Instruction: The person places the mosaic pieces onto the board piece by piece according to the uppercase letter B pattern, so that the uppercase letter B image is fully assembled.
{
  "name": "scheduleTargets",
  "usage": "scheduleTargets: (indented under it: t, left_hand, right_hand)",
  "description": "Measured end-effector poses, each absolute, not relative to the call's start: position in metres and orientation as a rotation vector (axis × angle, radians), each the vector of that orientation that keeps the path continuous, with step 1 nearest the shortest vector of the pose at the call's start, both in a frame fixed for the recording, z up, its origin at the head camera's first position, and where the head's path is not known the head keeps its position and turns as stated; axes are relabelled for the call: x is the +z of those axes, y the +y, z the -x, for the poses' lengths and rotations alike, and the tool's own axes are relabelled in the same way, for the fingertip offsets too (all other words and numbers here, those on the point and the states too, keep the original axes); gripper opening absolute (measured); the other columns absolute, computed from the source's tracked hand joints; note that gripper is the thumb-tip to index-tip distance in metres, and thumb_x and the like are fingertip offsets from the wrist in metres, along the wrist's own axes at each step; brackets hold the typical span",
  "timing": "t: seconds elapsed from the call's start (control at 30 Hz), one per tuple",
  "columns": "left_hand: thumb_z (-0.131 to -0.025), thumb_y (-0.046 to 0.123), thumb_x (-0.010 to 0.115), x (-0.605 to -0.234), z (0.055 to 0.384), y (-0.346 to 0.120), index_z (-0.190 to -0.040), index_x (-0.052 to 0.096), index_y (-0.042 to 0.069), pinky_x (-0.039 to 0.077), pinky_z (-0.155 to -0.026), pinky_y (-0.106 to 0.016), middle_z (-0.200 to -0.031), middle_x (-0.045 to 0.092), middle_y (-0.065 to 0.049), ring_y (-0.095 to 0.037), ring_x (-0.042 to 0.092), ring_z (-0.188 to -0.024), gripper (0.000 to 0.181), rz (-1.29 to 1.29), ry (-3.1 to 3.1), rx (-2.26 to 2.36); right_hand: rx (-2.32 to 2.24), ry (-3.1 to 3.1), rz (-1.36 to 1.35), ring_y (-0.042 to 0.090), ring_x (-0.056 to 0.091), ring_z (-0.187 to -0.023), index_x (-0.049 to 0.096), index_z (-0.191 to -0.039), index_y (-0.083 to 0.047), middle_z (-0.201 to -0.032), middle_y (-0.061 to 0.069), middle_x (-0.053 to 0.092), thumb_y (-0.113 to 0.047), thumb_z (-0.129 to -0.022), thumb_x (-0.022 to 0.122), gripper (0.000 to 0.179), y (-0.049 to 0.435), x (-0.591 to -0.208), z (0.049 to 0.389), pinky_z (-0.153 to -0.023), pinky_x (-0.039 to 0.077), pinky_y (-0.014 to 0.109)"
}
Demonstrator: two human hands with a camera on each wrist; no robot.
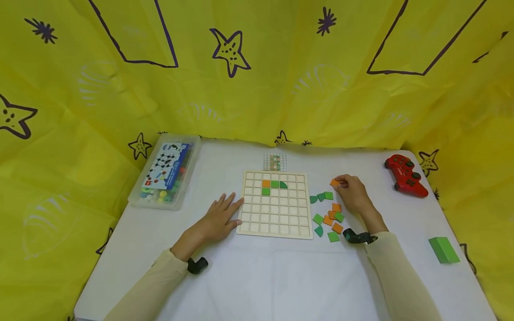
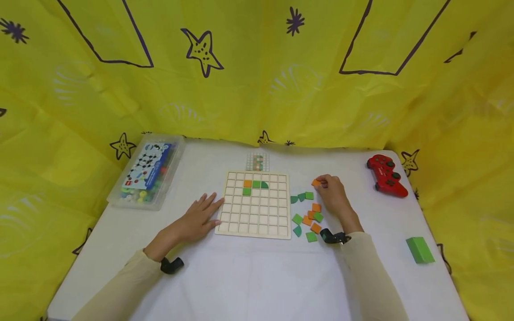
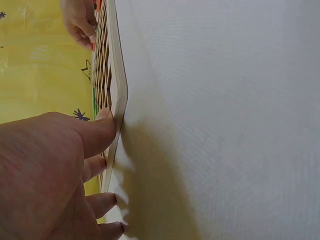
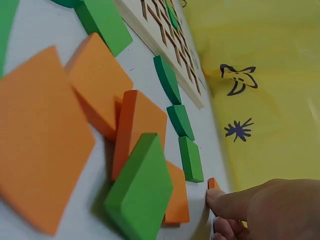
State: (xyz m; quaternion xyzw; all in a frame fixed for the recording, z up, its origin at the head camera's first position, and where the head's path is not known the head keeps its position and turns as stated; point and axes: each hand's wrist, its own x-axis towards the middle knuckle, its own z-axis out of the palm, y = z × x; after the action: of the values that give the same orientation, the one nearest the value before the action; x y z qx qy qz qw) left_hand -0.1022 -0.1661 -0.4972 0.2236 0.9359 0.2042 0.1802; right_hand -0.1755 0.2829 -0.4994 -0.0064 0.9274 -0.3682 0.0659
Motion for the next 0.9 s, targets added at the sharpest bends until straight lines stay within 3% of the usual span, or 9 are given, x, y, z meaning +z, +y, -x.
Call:
scheduleTargets:
  t: [0.37,0.57,0.9]
  left_hand:
    - [-0.112,0.039,0.052,-0.501,0.102,-0.167,-0.17,0.024,0.017,0.009,-0.129,-0.065,-0.177,0.01,-0.017,-0.045,0.001,-0.162,0.068,-0.62,2.645,0.573]
    - [-0.112,0.039,0.051,-0.5,0.102,-0.167,-0.17,0.024,0.017,0.009,-0.129,-0.066,-0.177,0.01,-0.016,-0.045,0.001,-0.162,0.068,-0.627,2.647,0.581]
    - [-0.112,0.04,0.051,-0.499,0.103,-0.167,-0.17,0.023,0.017,0.01,-0.128,-0.066,-0.177,0.01,-0.016,-0.045,0.001,-0.163,0.068,-0.624,2.651,0.575]
  right_hand:
    - [-1.131,2.779,0.262,0.041,0.063,-0.113,0.06,-0.137,0.007,-0.126,0.027,0.055,-0.009,-0.107,0.058,0.034,0.228,-0.495,0.182,-0.099,0.055,0.053]
    - [-1.097,2.725,0.426,0.029,0.06,-0.102,0.065,-0.134,0.003,-0.119,0.019,0.059,-0.008,-0.105,0.065,0.031,0.19,-0.495,0.172,-0.09,0.053,0.043]
    - [-1.062,2.695,0.533,0.028,0.062,-0.107,0.069,-0.121,-0.001,-0.12,0.015,0.062,-0.006,-0.104,0.064,0.018,0.158,-0.496,0.17,-0.097,0.054,0.044]
